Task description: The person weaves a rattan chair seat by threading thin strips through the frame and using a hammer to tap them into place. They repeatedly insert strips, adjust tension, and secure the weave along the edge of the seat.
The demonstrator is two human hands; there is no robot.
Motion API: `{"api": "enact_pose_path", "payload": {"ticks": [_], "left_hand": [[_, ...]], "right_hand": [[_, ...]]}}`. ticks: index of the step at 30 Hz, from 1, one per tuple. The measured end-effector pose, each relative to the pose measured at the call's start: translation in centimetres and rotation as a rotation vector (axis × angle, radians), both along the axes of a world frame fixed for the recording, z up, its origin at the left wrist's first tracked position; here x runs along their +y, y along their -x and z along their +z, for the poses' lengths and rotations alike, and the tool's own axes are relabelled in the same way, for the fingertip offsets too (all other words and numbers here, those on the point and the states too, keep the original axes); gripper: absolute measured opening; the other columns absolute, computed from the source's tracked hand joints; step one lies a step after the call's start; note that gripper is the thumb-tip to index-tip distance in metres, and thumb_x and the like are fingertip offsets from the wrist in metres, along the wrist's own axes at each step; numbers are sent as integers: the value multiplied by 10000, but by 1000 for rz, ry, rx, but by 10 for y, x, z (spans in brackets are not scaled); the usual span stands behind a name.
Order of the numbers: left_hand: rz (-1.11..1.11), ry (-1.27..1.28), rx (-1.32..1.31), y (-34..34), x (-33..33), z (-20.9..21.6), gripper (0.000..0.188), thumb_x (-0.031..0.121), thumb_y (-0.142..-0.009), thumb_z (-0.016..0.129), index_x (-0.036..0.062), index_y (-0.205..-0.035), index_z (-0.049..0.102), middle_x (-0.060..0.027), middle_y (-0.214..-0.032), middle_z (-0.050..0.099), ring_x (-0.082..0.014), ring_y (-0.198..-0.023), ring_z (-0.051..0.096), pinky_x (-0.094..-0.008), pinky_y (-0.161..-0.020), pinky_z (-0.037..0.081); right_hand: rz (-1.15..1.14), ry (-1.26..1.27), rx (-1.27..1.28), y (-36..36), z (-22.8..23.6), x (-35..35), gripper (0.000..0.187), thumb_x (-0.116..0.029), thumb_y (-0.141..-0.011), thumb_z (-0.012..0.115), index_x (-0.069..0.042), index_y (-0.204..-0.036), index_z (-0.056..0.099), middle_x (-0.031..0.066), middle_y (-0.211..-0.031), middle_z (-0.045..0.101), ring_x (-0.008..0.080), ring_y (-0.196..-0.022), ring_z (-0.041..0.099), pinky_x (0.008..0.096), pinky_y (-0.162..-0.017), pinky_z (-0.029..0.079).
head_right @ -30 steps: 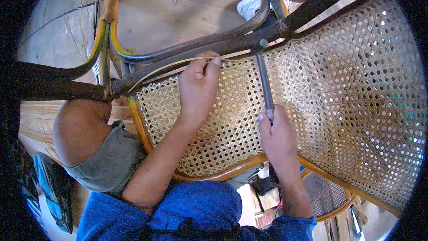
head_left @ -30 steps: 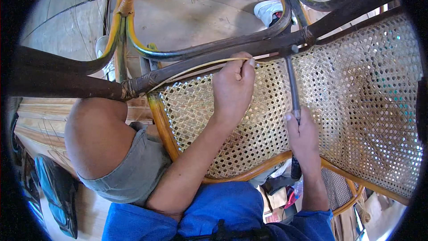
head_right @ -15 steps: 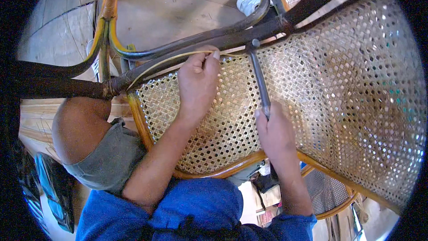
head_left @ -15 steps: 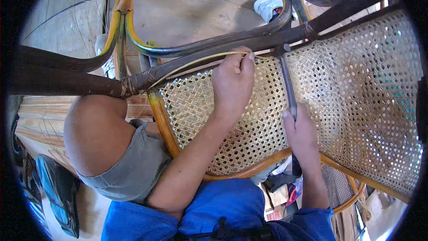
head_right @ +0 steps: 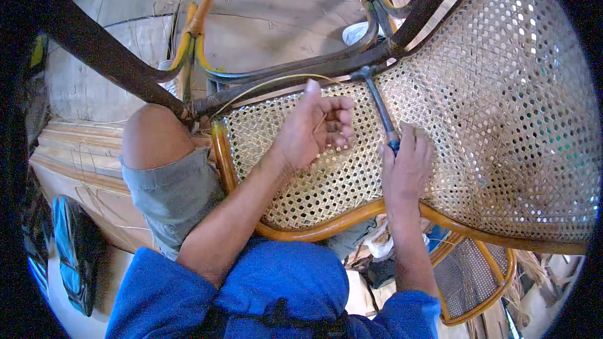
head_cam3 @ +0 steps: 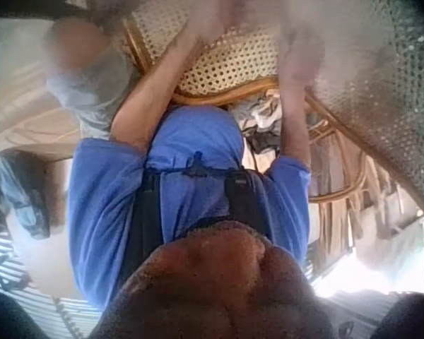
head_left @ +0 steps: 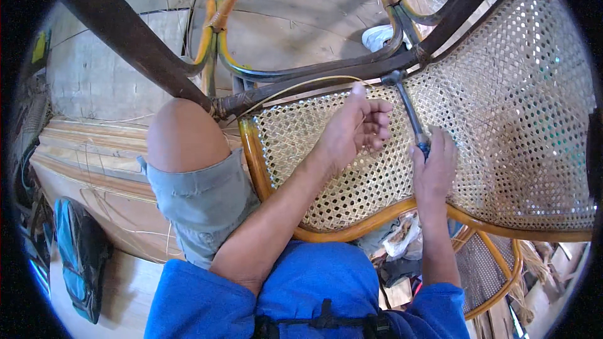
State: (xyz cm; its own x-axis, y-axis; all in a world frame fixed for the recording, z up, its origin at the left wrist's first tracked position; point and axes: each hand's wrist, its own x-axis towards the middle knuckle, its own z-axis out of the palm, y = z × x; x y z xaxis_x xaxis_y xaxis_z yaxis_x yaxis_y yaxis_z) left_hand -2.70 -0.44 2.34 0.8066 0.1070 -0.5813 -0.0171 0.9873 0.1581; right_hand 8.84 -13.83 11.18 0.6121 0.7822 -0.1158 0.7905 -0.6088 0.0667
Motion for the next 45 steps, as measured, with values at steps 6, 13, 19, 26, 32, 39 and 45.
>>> {"api": "enact_pose_path", "payload": {"ticks": [6,13,19,26,32,39,45], "left_hand": [[145,364,-251,-2,-2,-3,999,817,-770,214,-26,-1238,475,-159,-1147,565,-265,-1099,535,-385,-935,425],[134,-77,-173,-10,-12,8,933,746,-843,123,-15,-1254,474,-100,-1135,555,-205,-1011,510,-334,-968,362],[175,-3,-31,-8,-11,16,754,648,-905,270,11,-1220,522,-63,-1042,584,-151,-959,524,-271,-887,394],[-280,-680,17,-3,-19,44,247,163,-921,537,-10,-1076,622,1,-915,644,-58,-790,563,-216,-710,462],[-439,-891,-22,7,-46,56,195,144,-890,592,15,-1018,663,0,-830,647,-69,-711,578,-217,-640,480],[-405,-632,75,11,-83,62,160,125,-883,592,27,-1004,629,5,-747,606,-71,-639,560,-224,-575,462],[-432,-489,115,11,-73,63,138,176,-887,587,39,-881,601,-21,-740,597,-101,-636,572,-239,-543,438]], "right_hand": [[-295,-450,593,31,-4,35,218,-28,-810,602,-10,-1026,579,120,-900,609,212,-797,594,314,-727,473],[-566,-616,961,53,-35,57,120,-11,-827,596,17,-942,610,54,-849,625,116,-782,589,241,-712,472],[-795,-655,1097,41,-34,43,126,-26,-839,595,16,-953,625,19,-789,621,98,-733,578,225,-686,469],[-560,-720,823,25,-11,24,137,-63,-838,597,32,-922,648,54,-800,638,115,-738,579,245,-692,467],[-574,-648,810,43,61,-32,177,-109,-853,588,6,-978,639,49,-803,628,100,-749,571,232,-676,461],[-980,-98,863,108,50,-242,176,-168,-860,574,-18,-927,635,93,-790,640,230,-691,603,316,-662,481],[-912,261,462,232,-70,-348,309,-77,-761,522,-62,-1069,503,198,-1025,521,383,-988,496,473,-793,421]]}}
